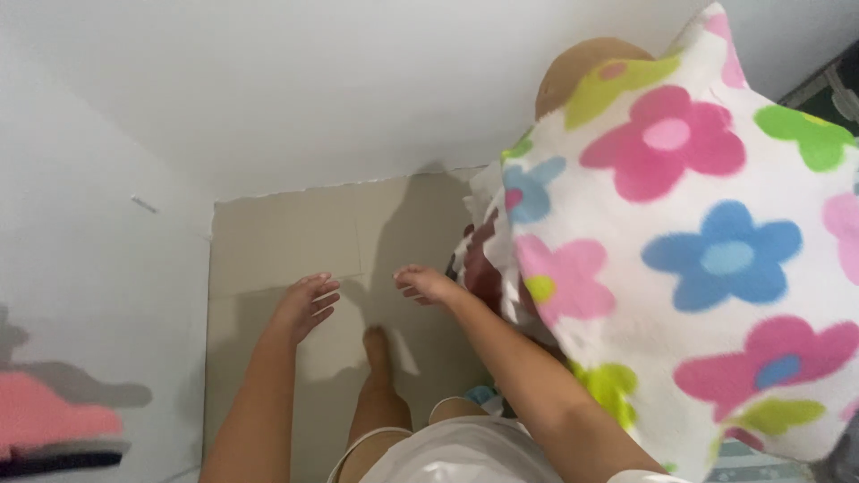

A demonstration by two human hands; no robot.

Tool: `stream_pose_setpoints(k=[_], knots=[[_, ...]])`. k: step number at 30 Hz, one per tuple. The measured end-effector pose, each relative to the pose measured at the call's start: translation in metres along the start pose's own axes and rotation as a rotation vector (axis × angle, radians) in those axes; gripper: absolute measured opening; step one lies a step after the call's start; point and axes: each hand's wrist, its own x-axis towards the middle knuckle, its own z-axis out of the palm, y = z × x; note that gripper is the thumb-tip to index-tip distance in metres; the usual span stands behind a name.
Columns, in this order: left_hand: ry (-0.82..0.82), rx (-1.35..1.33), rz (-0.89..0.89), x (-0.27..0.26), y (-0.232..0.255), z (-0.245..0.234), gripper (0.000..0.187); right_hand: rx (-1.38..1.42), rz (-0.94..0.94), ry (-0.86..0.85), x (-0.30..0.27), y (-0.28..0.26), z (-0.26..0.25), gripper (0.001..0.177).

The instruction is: Putting a fitted sheet onto a mattress in a bedroom.

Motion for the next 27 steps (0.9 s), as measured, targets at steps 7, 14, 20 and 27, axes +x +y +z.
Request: stream_pose_setpoints(k=[7, 14, 20, 27], knots=[[-0.077, 0.045, 0.023, 0.099, 0.106, -0.019, 0.048, 0.086, -0.037, 0.048, 0.064, -0.105, -0.009, 0.042], [-0.156, 0.081, -0.006, 0.206, 0.229, -0.024, 0.044, 0.089, -0.124, 0.153, 0.149, -0.195, -0.049, 0.043], [-0.243, 0.157, -0.034, 0.300, 0.286, 0.003, 0.048, 0.233, -0.064, 0.236, 0.192, -0.228, -0.096, 0.045], [-0.333, 0.292, -0.104, 0.360, 0.353, 0.082, 0.052, 0.355, -0.088, 0.319, 0.257, -0.210, -0.180, 0.045]])
